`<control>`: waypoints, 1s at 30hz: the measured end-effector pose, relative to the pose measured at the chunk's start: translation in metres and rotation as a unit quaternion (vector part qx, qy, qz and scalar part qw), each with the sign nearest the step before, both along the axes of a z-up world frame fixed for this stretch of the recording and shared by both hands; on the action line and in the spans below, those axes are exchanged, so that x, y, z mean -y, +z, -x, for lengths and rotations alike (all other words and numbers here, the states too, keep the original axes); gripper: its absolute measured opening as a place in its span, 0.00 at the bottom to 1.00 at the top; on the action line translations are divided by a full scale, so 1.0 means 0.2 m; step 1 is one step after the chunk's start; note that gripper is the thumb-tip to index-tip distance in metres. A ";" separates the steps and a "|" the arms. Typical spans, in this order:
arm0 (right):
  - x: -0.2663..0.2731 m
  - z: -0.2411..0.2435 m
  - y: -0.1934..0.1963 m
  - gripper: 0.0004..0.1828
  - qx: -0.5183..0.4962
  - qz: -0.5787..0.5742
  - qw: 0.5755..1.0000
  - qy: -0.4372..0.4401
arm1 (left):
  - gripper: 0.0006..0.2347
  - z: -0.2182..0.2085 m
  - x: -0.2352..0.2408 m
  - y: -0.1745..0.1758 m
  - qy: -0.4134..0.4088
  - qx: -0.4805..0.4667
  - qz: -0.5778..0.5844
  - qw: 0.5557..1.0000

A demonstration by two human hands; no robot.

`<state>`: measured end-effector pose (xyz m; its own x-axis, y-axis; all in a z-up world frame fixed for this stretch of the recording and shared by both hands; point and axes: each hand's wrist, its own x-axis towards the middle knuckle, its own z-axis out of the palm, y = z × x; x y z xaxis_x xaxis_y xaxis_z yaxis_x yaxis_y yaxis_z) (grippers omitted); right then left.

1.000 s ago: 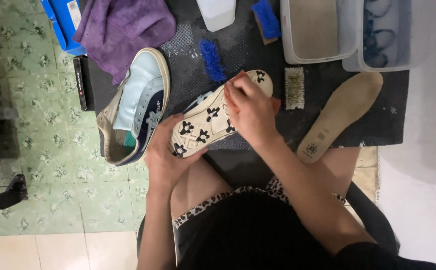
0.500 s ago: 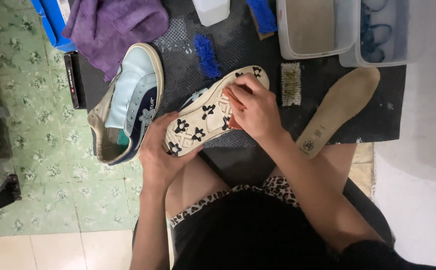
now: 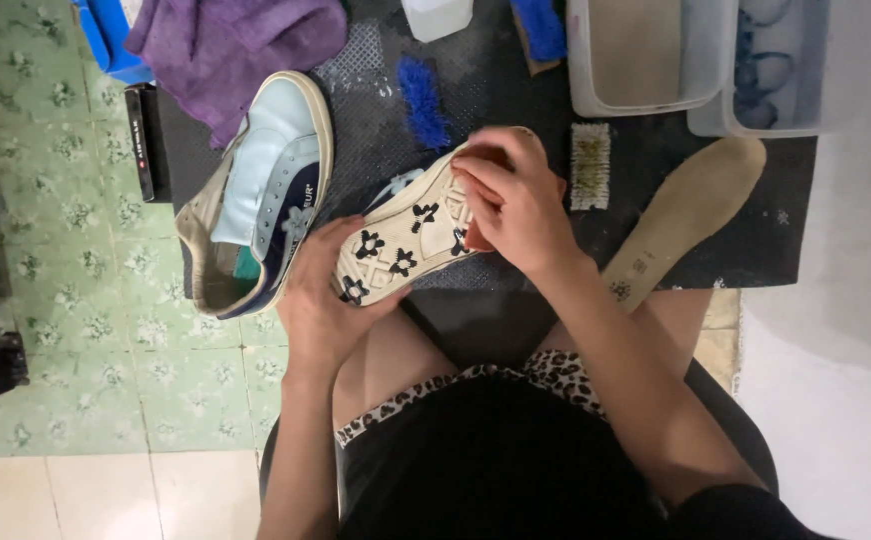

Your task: The person cleans the sole of a sneaker by scrubbing with a brush and wiping with a cloth. They alternate between scrubbing and wiping, occasionally dipping the brush into a container of liquid.

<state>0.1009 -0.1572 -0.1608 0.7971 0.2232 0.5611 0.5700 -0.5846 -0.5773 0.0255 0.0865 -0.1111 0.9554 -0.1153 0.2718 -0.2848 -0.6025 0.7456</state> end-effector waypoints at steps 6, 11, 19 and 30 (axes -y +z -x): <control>0.01 0.03 -0.23 0.09 0.040 0.118 0.991 -0.050 | 0.33 0.00 0.01 -0.01 0.011 0.003 -0.006 1.000; -0.01 0.02 -0.15 0.08 0.025 0.116 0.992 -0.035 | 0.33 -0.04 0.03 0.01 0.011 -0.003 -0.051 0.999; -0.03 0.03 -0.12 0.06 0.038 0.132 0.987 -0.078 | 0.41 -0.15 0.11 0.06 -0.017 -0.019 -0.225 0.974; 0.01 0.02 -0.11 0.07 -0.012 0.102 0.994 0.044 | 0.35 -0.14 0.10 -0.01 -0.011 -0.018 -0.228 0.973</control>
<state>0.0960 -0.1586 -0.1837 0.7817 0.4000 0.4786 0.6120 -0.6398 -0.4648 0.0541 0.0664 -0.1124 0.9590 -0.2378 0.1542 -0.2811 -0.8671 0.4113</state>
